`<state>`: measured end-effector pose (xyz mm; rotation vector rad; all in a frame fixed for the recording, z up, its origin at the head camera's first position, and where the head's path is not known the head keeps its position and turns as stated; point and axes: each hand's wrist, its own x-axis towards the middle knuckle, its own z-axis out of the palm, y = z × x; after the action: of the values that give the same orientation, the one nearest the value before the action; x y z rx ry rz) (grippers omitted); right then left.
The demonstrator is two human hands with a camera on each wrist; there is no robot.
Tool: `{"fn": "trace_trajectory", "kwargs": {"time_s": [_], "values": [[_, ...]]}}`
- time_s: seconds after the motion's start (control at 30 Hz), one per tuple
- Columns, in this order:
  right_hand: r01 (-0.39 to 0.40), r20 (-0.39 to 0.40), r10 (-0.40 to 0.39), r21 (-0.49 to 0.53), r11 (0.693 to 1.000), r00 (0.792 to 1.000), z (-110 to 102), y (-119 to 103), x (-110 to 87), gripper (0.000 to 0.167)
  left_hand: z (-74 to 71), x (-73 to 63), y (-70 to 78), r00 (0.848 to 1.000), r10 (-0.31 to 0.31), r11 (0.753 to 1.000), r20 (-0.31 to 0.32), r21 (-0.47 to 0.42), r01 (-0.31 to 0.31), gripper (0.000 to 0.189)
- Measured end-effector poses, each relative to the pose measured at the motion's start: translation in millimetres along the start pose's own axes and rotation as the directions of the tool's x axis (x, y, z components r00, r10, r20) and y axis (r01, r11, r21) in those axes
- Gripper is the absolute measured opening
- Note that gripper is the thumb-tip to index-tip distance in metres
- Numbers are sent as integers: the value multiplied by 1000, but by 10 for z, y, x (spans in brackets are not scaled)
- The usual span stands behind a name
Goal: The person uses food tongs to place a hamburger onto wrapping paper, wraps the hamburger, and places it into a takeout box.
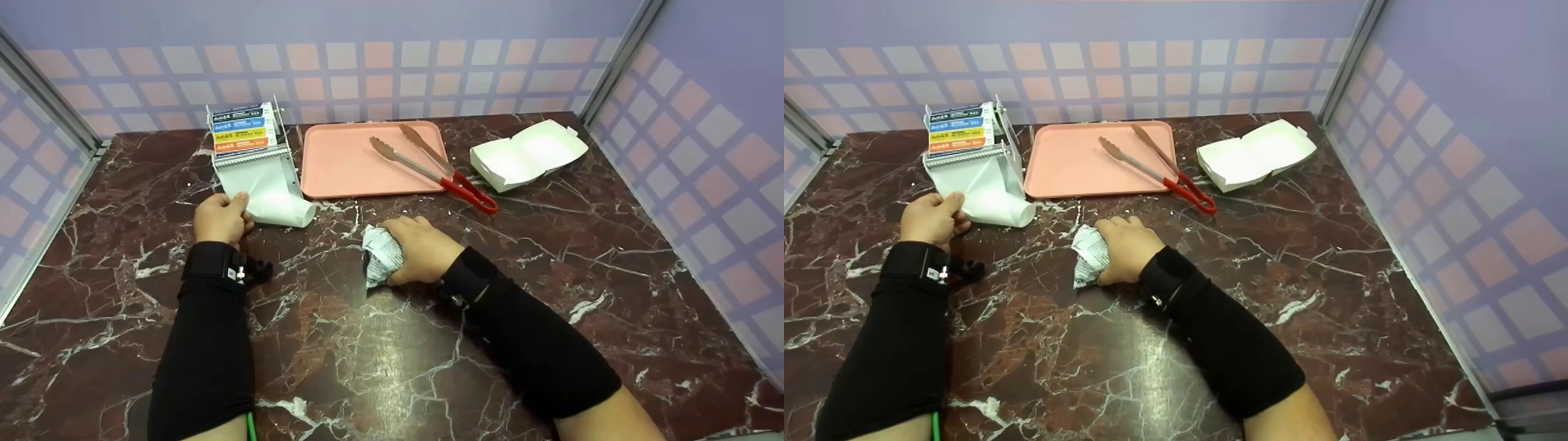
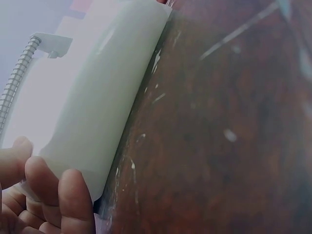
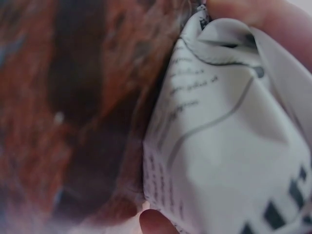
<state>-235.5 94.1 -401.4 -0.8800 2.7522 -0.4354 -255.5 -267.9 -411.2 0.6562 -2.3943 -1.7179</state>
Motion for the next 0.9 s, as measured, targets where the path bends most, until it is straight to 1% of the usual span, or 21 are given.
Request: {"fn": "trace_trajectory", "kwargs": {"time_s": [0.17, 0.33, 0.57, 0.73, 0.9], "values": [[-7, 2, 7, 3, 1000, 1000, 1, -2, -1, 106, -3, 12, -9, 1000, 3, 1000, 4, 16, -4, 33], [-11, 3, 11, -1, 1000, 1000, 1, -4, 0, 106, -1, 15, -16, 1000, 6, 1000, 7, 7, -6, 34], [-13, 3, 13, 9, 1000, 1000, 1, -1, -2, 106, -22, 14, -25, 1000, 4, 999, 26, 35, -5, 33], [-7, 1, 7, 7, 1000, 1000, -6, -3, -6, 105, -40, 9, -28, 999, 11, 997, 41, 71, -14, 32], [-9, 4, 9, 3, 1000, 1000, -10, -7, -3, 105, -39, -6, -24, 999, 17, 997, 45, 71, -20, 31]]}}
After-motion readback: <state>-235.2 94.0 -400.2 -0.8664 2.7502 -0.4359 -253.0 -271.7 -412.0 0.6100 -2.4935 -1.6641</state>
